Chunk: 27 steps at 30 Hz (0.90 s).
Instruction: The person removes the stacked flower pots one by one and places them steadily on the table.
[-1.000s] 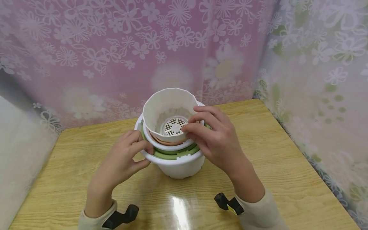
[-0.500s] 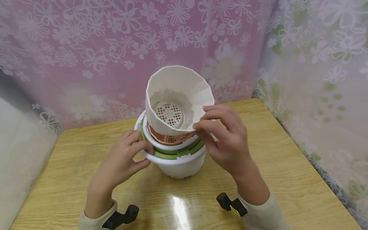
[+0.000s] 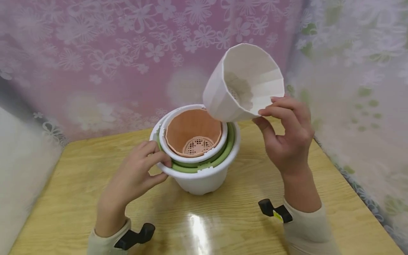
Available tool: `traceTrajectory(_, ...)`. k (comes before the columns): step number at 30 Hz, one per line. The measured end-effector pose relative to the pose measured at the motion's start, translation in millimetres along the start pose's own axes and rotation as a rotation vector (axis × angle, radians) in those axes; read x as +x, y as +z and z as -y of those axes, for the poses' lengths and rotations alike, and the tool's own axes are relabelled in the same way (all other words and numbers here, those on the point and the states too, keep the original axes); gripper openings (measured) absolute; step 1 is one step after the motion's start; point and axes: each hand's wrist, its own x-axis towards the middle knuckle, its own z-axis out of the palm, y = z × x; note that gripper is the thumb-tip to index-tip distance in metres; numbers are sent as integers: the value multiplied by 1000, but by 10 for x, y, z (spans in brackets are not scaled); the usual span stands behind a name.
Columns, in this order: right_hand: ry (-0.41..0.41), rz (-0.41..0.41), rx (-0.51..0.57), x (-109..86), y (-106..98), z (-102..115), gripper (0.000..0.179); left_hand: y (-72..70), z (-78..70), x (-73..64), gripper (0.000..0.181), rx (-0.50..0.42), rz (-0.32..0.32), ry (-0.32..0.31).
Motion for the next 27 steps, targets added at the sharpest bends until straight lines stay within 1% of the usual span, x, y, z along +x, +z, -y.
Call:
traceTrajectory(4,27,57,-151,42,-160,-230,41,19,-11,40,24,-6,9,-2)
traceTrajectory(7,30,140,-232,56,-255,-420,33,27,-26,45,25,-12,11,-10)
traceTrajectory(10,31,263,-294,59,-353,-646,25,31,-40,50,25,-13,16,-13)
traceTrajectory(14,59,469,-400,34,-454,-976,22,28,-47,77,24,-3,12,-4)
traceTrajectory(17,116,612,-481,-22,-492,-1202,21,23,-50,102,24,1,4,4)
traceTrajectory(20,177,715,-547,-84,-533,-1397,21,29,-56,124,23,-3,1,6)
traceTrajectory(23,212,784,-591,-118,-566,-1568,21,43,-57,145,23,-3,3,4)
traceTrajectory(27,222,851,-638,-138,-581,-1748,19,48,-57,161,24,-8,6,-3)
